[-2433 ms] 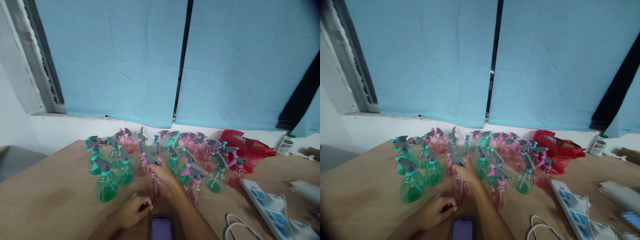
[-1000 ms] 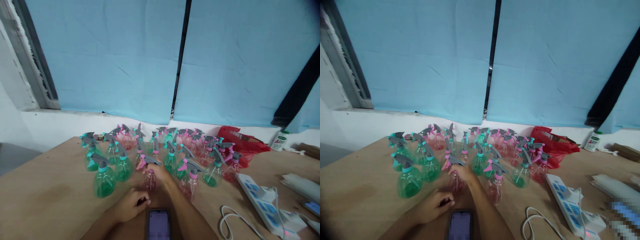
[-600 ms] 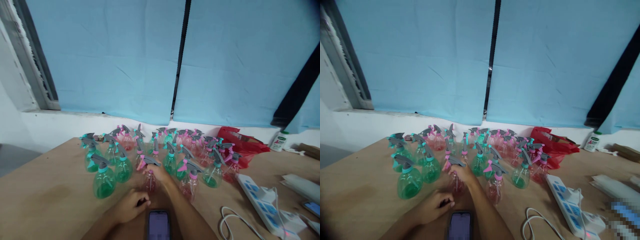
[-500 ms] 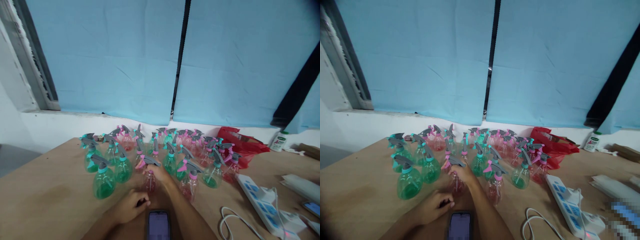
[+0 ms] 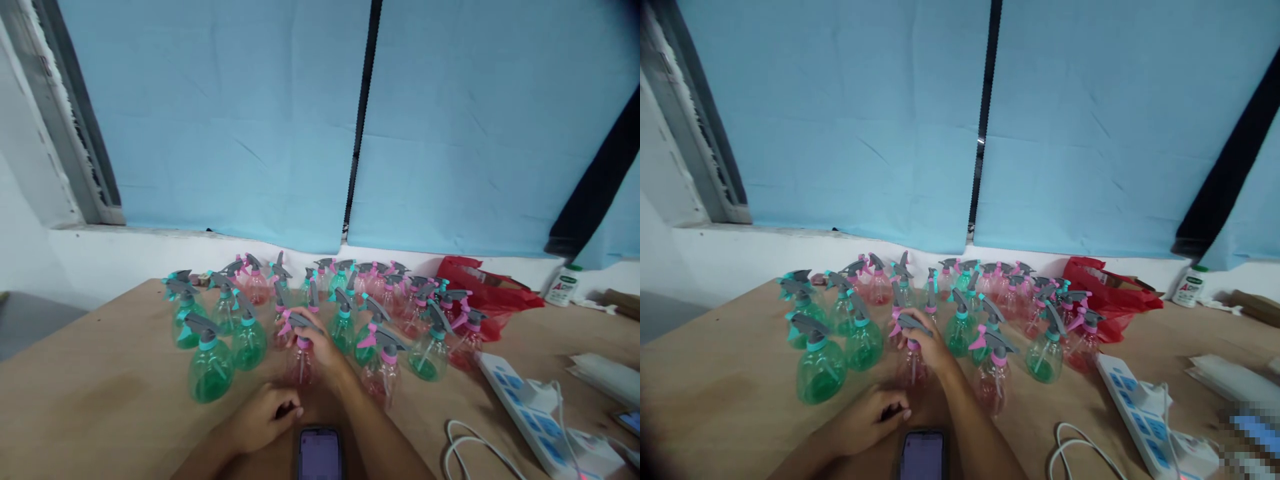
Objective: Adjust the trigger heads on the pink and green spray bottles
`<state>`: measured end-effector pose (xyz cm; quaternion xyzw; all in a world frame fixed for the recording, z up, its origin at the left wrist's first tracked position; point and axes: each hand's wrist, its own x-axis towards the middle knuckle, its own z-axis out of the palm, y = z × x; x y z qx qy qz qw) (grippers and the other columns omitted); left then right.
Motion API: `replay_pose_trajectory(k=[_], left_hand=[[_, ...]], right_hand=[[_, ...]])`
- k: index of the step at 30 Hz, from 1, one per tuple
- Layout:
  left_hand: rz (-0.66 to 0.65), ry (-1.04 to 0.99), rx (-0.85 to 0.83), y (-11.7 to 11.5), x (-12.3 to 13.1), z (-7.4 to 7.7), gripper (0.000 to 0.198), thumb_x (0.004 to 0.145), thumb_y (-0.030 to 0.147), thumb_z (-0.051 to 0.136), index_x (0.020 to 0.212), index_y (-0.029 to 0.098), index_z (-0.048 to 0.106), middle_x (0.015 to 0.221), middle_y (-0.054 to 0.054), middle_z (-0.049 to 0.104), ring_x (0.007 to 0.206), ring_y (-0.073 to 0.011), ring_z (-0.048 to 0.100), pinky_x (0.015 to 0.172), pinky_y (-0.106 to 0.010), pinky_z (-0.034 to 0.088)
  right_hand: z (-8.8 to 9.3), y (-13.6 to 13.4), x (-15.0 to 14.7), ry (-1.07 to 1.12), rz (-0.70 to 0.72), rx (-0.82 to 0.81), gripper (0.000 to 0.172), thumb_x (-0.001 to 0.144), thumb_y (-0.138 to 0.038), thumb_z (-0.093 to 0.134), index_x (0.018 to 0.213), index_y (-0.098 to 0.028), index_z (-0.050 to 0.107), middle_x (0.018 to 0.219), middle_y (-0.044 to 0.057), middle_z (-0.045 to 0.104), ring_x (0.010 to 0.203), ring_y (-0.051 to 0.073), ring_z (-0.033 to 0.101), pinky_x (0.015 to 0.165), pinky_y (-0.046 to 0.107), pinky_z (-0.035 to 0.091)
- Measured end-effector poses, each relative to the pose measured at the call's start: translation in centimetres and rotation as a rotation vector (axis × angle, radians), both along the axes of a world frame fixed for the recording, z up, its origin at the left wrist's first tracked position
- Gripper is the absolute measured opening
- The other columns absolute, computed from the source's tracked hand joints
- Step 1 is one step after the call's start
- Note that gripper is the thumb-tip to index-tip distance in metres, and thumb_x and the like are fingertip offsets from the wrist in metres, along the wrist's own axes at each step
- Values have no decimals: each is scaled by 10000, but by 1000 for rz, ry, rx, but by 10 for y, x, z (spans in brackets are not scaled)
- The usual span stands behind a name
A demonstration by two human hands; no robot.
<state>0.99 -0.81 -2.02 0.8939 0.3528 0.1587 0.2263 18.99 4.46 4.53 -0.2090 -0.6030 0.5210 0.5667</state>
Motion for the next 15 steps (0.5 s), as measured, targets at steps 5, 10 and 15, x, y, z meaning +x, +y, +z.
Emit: replay_pose_trajectory(k=[5,10,15], left_hand=[[-9,9,20,0,1,0,278,1009,365,514,834,205,659,739,15,660,687,-143,570,646,-242,373],[17,31,-2,-4,-6,-5,257,1013,374,508,926,229,701,825,-8,707,775,-179,625,704,-254,459],[64,-70,5,-3,-4,-16,244,1008,425,609,1148,253,711,1181,-65,720,1076,-259,647,913,-344,536]], right_hand=[[26,-17,-2,18,-281,119,173,883,-390,657,938,-247,578,772,-42,606,642,145,580,682,267,474],[59,-44,-22,-80,-637,428,164,922,-371,682,906,-210,704,827,11,613,813,185,583,770,307,475],[78,-64,-61,-159,-472,493,225,962,-406,639,1066,-218,707,880,18,665,761,163,592,706,289,488]])
